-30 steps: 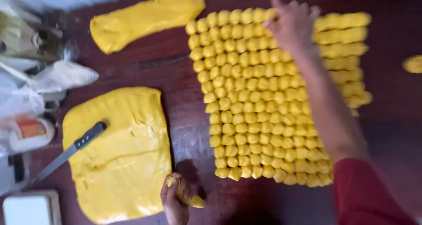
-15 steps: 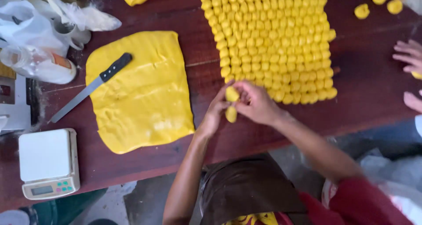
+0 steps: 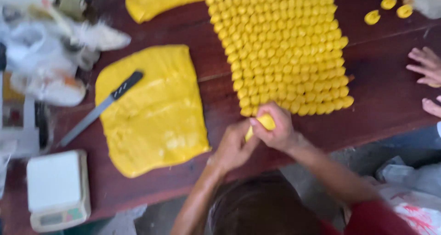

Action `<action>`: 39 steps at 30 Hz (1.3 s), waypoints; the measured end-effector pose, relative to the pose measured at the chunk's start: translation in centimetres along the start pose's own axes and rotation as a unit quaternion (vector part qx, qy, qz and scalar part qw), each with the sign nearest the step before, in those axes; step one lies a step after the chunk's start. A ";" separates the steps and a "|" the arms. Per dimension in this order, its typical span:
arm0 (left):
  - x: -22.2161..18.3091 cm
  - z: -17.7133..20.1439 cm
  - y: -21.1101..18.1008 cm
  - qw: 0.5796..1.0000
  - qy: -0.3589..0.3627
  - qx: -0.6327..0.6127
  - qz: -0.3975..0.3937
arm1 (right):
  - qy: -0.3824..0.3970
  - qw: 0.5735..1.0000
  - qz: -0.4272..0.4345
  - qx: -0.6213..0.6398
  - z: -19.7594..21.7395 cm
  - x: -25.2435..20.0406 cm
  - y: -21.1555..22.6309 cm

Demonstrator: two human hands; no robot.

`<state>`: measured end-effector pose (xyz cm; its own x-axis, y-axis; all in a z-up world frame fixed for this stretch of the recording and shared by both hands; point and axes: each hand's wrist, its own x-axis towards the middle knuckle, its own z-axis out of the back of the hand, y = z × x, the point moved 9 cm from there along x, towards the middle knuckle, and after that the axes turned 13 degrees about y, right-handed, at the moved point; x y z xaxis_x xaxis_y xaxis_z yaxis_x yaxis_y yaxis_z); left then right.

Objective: Shaping yellow dough into small uniform balls and arranging them on a production table.

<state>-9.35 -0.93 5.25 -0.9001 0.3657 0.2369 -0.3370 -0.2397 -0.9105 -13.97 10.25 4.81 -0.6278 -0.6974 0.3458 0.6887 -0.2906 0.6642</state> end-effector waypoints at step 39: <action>-1.1 -0.9 8.7 0.956 -0.093 -0.271 0.066 | 0.121 0.973 -0.059 0.185 -0.3 2.9 -1.4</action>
<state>-11.00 -2.59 -3.20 -0.9753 0.1868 0.1177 -0.0693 0.2473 -0.9665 -16.69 8.45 4.72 -0.5595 -0.8205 0.1170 0.4111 -0.1522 0.8988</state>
